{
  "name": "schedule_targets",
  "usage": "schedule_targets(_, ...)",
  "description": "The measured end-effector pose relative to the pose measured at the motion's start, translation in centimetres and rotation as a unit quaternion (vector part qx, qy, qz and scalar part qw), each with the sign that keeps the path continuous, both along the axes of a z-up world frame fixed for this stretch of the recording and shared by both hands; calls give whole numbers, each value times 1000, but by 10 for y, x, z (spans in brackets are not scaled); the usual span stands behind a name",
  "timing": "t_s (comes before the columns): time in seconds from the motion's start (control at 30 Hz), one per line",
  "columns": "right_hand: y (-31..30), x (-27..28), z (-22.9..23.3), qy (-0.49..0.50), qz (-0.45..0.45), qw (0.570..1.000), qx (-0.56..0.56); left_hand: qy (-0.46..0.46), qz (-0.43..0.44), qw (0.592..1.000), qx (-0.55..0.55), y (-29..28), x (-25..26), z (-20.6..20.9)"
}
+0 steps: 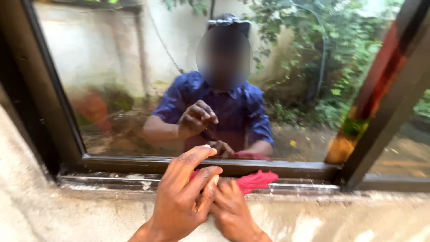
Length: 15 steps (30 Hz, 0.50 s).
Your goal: The person wipes the exterior glass of a sliding window using a cloth, applying a liquid from a bottle to the cloth between wipes, and finishes by drying the surface with a different larger cloth.
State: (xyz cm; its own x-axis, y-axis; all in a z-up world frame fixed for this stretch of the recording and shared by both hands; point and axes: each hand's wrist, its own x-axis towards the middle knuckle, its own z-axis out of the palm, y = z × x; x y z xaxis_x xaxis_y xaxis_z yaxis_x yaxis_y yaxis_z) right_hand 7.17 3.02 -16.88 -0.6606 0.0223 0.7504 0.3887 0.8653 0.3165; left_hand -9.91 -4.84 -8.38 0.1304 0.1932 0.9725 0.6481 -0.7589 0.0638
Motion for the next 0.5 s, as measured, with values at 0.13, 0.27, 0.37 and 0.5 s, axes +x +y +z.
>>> schedule_targets(0.13,-12,52,0,78,-157,984,38,3,-53,999,-14,1,2,-10)
schedule_targets(0.27,-32,116,5,148,-289,945,24,21,-111,993,-30,-5,6,-17)
schedule_targets(0.37,-50,150,13,158,-382,911,10,21,-147,988,-42,-9,13,-21)
schedule_targets(0.5,-64,172,14,179,-470,864,2,24,-195,978,-66,-13,32,-32)
